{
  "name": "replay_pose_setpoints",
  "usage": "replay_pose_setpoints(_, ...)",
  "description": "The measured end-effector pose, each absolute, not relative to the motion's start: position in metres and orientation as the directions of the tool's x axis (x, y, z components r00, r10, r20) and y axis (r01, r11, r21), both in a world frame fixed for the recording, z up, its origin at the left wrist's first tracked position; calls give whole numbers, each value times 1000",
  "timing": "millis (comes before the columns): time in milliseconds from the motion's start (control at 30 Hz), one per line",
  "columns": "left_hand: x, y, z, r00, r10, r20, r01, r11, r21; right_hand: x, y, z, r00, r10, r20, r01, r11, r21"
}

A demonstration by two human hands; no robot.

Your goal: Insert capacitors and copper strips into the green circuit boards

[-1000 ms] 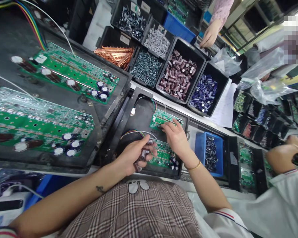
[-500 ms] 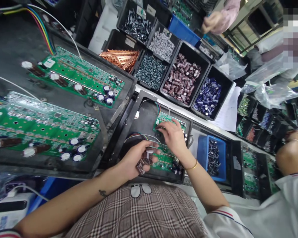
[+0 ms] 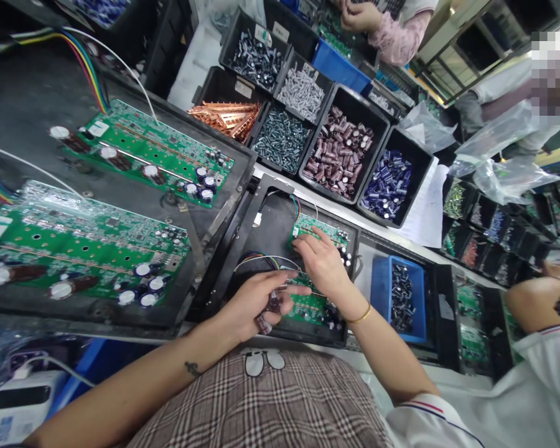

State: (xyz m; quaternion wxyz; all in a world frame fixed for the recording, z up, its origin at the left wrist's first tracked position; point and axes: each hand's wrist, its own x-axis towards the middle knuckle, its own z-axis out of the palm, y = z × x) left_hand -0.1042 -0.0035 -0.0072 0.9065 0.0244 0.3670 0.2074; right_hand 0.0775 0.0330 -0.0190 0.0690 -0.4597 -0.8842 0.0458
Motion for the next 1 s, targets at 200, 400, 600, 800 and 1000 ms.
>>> replay_pose_setpoints(200,-101,-12,-2,608,513,-606,-381,858,344,74,14,7,-393,908,144,829,417,-373)
replay_pose_setpoints(400,-95,-41,10,669,515,-537,-337,853,398,65,-54,50,-302,953,-6,762,238,-602)
replay_pose_setpoints(600,-93,-78,-1,764,111,-636,-150,989,-8,93,-109,25,-152,988,42,930,157,-332)
replay_pose_setpoints(800,-95,-92,-12,798,114,-592,-120,992,29,100,-124,-7,-225,974,15,944,222,-243)
replay_pose_setpoints(1000,-99,-91,-16,818,111,-564,-69,993,96,98,-125,-14,-264,964,30,948,265,-175)
